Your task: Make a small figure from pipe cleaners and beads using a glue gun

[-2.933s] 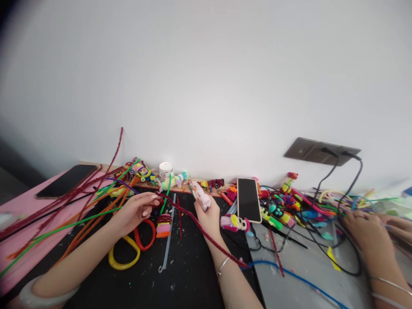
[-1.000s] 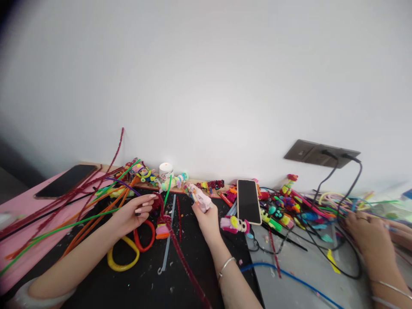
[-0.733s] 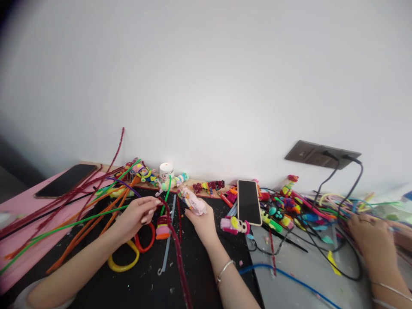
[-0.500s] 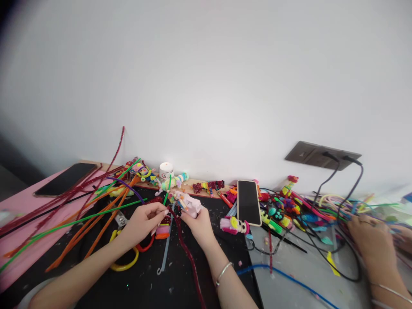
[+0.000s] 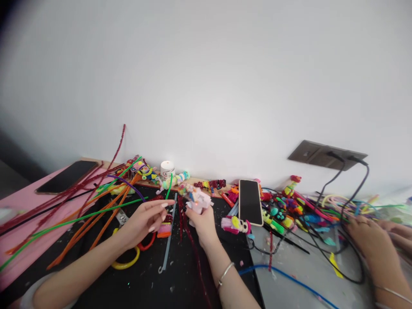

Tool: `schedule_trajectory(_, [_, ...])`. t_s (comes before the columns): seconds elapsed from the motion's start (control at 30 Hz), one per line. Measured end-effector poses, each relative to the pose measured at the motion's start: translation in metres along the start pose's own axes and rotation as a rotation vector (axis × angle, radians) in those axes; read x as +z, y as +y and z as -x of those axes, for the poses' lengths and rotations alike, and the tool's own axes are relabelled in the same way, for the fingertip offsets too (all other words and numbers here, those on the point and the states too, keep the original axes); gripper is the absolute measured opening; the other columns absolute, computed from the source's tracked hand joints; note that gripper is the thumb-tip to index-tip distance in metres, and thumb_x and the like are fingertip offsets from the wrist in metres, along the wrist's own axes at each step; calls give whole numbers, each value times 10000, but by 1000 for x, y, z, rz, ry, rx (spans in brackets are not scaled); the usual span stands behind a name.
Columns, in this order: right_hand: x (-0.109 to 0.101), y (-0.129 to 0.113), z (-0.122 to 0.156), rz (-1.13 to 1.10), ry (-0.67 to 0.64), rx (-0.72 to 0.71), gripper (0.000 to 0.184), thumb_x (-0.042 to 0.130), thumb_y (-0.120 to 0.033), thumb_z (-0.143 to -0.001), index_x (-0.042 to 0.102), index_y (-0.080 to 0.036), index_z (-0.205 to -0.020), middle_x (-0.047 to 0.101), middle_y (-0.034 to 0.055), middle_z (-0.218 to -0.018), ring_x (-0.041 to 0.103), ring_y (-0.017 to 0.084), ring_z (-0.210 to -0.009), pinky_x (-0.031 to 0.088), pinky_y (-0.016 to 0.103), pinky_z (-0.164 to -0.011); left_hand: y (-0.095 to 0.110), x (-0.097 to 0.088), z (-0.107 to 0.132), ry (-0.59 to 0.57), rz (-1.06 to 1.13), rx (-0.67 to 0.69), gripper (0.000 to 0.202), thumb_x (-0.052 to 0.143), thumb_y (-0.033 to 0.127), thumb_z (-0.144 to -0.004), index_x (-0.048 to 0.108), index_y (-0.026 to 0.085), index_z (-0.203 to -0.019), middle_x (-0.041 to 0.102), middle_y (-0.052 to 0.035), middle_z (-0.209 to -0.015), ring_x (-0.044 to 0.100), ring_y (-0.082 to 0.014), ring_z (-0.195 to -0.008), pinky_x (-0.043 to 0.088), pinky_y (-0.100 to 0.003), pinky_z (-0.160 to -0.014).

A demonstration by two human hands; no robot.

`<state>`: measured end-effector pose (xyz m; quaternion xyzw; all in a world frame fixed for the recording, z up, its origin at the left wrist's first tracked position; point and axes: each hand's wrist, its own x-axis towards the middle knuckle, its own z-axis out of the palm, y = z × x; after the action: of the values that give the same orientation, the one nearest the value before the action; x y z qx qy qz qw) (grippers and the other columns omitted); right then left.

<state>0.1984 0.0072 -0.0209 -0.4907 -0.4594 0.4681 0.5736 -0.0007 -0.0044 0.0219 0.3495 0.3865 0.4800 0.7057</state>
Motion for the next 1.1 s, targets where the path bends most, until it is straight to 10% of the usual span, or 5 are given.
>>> schedule_trajectory(0.23, [-7, -4, -6, -171, 122, 45, 449, 942, -374, -644, 764, -188, -1012, 863, 104, -960, 825, 299, -860, 669, 415, -819, 19, -7, 11, -88, 626, -310, 508, 289, 121, -1149, 764, 88, -1323, 425, 97, -535, 229, -1, -269, 231, -112, -340])
schedule_trajectory(0.7, [-2, -11, -4, -300, 185, 162, 406, 1007, -277, -528, 802, -173, -863, 849, 46, -841, 772, 219, -735, 617, 324, -744, -4, -27, 6, -465, 915, -239, 588, 170, 162, -1174, 714, 88, -1387, 673, 2, -634, 462, -20, -282, 297, -102, -329])
schedule_trajectory(1.1, [-1, -11, -5, -306, 202, 166, 406, 1008, -270, -517, 812, -168, -858, 852, 57, -850, 778, 224, -741, 625, 327, -742, 14, -11, 8, -110, 808, -340, 506, 253, 237, -1182, 748, 140, -1221, 784, -110, -1046, 472, -21, -411, 358, -120, -338])
